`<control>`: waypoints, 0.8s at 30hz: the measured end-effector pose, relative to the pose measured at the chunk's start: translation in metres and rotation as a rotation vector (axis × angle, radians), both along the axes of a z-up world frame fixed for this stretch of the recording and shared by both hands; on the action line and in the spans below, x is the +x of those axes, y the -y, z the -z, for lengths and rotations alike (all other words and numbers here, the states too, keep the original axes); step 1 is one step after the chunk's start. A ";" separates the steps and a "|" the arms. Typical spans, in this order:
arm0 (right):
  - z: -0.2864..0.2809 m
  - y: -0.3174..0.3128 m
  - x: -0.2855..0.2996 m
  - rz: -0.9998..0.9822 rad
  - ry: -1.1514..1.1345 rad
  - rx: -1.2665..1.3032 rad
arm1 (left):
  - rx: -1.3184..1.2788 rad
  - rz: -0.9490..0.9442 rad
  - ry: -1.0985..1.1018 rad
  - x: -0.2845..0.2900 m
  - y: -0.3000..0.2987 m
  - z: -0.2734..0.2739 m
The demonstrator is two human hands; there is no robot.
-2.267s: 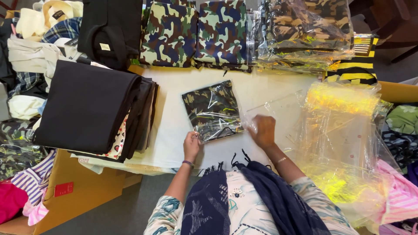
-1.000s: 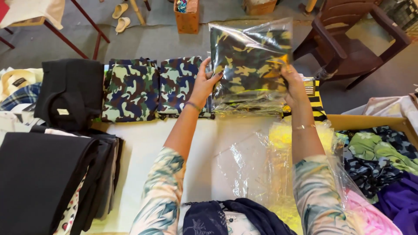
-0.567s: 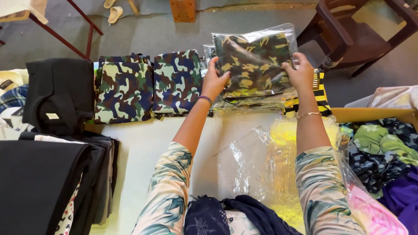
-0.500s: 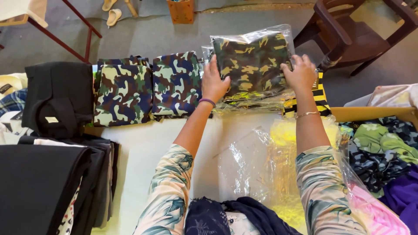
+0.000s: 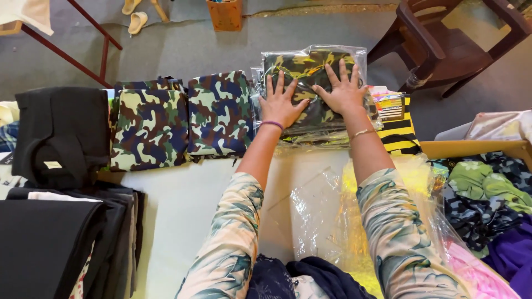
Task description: The person folds camouflage-patterned shorts and places them into clear plastic bags on a table. They repeat this process for several pairs of shorts, stacking the packaged items on the table.
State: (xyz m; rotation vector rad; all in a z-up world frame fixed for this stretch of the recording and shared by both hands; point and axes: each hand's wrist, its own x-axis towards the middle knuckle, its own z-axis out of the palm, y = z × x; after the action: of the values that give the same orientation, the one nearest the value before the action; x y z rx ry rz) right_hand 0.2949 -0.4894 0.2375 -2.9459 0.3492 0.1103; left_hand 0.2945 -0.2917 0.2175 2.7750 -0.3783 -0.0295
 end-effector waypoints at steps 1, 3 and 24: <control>0.003 0.003 0.004 0.000 -0.001 -0.001 | -0.001 0.000 -0.001 0.003 0.000 -0.001; 0.006 0.006 0.015 0.006 -0.028 0.048 | -0.025 0.020 -0.071 0.014 -0.002 -0.007; 0.088 -0.042 -0.262 -0.254 0.466 0.286 | -0.829 -0.092 -0.018 -0.183 -0.217 0.150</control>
State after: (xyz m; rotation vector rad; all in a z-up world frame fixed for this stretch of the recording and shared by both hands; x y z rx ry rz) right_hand 0.0324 -0.4475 0.1491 -2.6087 -0.1011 -0.4482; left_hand 0.1112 -0.0747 0.0679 1.9654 -0.1910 0.1023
